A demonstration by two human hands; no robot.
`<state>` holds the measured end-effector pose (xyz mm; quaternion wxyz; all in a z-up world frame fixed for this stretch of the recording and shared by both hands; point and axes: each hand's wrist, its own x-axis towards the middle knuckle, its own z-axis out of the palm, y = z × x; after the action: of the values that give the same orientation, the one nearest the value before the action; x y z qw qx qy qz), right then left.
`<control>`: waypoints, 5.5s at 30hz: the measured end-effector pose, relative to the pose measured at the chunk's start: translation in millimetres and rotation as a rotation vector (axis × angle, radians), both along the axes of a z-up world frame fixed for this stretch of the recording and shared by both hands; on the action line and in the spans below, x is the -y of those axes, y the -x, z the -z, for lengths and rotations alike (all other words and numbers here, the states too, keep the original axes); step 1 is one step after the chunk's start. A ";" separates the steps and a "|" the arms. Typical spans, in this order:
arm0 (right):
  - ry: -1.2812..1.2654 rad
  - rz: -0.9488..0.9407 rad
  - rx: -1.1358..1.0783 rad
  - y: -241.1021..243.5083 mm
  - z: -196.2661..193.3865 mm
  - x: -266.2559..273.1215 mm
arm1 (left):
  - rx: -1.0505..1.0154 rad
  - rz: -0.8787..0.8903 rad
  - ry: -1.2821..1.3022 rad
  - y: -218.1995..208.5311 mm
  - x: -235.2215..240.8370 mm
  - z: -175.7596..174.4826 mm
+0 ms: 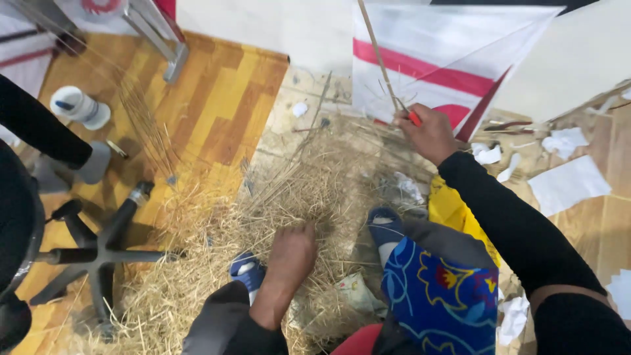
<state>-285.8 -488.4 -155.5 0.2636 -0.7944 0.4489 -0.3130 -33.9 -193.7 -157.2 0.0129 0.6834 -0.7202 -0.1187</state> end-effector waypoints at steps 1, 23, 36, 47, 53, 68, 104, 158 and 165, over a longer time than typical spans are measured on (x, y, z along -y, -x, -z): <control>-0.111 0.030 0.145 -6.0 -17.3 -11.9 | -0.062 -0.029 0.117 1.4 4.0 -8.8; -0.777 -0.114 0.664 -62.0 -69.8 -219.5 | -1.510 -0.790 0.214 45.6 -42.7 -16.7; -0.594 0.276 1.033 -25.7 -71.8 -170.2 | -1.564 -0.756 0.374 41.9 -34.4 -30.6; -0.558 -0.172 0.833 -45.2 -119.8 -212.3 | -1.644 -0.673 0.291 49.0 -36.7 -44.3; -0.593 -0.300 0.887 -63.5 -71.8 -212.0 | -1.613 -0.727 0.244 52.6 -39.1 -42.3; -0.644 -0.193 0.802 -61.1 -60.8 -202.1 | -1.532 -0.788 0.372 38.7 -39.4 -37.3; -0.673 -0.459 0.790 -56.3 -76.0 -218.6 | -1.510 -0.660 0.336 56.6 -43.3 -40.6; -0.771 -0.102 1.146 -33.8 -58.4 -181.4 | -1.480 -0.709 0.190 82.3 -66.9 -46.3; -0.760 -0.074 1.183 -28.1 -70.9 -181.4 | -1.537 -0.682 0.226 84.3 -66.5 -35.3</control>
<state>-257.7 -307.0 -84.5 0.7331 -0.3587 0.2813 -0.5048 -118.2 -127.2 -121.9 0.6021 0.5870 -0.2732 -0.4671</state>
